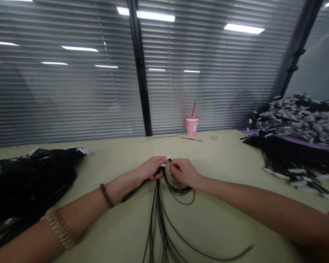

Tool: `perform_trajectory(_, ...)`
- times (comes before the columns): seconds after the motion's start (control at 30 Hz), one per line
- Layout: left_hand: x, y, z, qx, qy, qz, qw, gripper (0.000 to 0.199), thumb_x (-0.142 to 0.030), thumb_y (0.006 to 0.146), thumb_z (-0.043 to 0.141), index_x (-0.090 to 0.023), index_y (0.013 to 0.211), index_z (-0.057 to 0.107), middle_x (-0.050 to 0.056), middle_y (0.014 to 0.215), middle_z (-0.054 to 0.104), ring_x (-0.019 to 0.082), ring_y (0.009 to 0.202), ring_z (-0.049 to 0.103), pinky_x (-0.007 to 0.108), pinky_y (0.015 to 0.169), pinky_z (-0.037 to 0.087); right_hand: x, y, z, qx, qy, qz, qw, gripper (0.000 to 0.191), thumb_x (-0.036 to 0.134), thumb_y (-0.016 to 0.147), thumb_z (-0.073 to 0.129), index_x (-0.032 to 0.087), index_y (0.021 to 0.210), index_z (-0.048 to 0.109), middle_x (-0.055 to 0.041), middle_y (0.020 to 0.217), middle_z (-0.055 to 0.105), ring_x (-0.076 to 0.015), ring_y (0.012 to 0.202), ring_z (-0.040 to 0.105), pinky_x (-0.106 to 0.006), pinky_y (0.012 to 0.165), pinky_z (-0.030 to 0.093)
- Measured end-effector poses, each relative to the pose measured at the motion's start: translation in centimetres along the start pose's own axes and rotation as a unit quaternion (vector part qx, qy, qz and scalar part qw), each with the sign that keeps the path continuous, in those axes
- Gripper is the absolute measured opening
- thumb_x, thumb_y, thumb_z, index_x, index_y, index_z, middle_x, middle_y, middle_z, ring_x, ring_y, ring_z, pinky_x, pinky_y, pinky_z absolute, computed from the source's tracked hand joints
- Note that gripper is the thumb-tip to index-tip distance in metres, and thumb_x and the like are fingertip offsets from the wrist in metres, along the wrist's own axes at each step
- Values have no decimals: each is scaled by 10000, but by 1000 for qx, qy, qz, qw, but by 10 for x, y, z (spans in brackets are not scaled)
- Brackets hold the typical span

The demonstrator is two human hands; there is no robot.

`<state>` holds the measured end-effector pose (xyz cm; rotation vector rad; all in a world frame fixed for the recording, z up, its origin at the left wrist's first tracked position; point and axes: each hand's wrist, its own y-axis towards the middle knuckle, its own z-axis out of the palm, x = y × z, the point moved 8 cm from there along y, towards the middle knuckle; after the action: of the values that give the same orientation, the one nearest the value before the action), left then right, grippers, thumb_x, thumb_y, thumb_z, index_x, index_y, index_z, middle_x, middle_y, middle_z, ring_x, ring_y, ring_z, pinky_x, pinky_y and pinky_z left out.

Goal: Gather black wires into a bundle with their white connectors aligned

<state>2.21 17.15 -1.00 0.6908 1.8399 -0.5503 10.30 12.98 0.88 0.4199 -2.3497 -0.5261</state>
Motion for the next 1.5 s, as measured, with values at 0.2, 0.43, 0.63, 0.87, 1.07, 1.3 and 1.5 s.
perform_trajectory(0.2,0,0,0,2,-19,0,1000,340,-481,796,350,-171,719,468,-73,314,376,41,242,222,158,287,112,2,0,-1,-9,0,-17,1000,190,116,750,419,156,616,548,3,577,596,-90,523,514,-180,503,333)
perform_trajectory(0.43,4,5,-7,-1,-74,-26,997,300,-462,791,380,-178,729,455,-56,357,453,40,227,246,154,277,119,-10,3,-2,-31,0,-3,1000,179,215,779,466,152,660,586,4,565,577,-85,496,476,-182,482,317)
perform_trajectory(0.63,13,13,-16,-18,-116,-28,993,288,-465,795,377,-192,776,467,-55,394,484,30,219,228,139,254,121,-26,6,-23,-73,-62,-26,995,101,242,754,533,166,694,505,39,532,489,-78,476,420,-182,472,279)
perform_trajectory(0.87,13,10,-16,-20,-154,-32,987,296,-475,780,420,-194,835,496,-62,380,475,19,221,208,130,258,115,-43,12,-35,-54,-89,-44,994,261,360,721,583,175,626,425,39,550,441,-84,500,396,-195,480,268)
perform_trajectory(1.07,17,10,-20,-45,-180,-35,982,355,-519,756,429,-185,867,477,3,542,617,10,224,227,146,273,120,-22,-3,-63,-213,-13,-21,977,243,361,726,552,182,794,403,60,577,353,-74,475,327,-188,465,279)
perform_trajectory(1.3,16,9,-21,-59,-166,-4,984,408,-568,738,409,-199,901,471,-24,533,588,17,255,233,150,296,151,25,-8,-25,-40,9,-86,995,206,295,784,474,154,667,568,21,517,523,-59,420,381,-180,439,270)
perform_trajectory(1.5,5,2,-17,-60,-134,23,989,379,-530,776,385,-186,884,503,-88,396,343,41,317,253,155,333,154,16,-4,2,18,10,-48,999,263,256,818,421,182,885,665,-36,822,670,-78,460,439,-196,472,303)
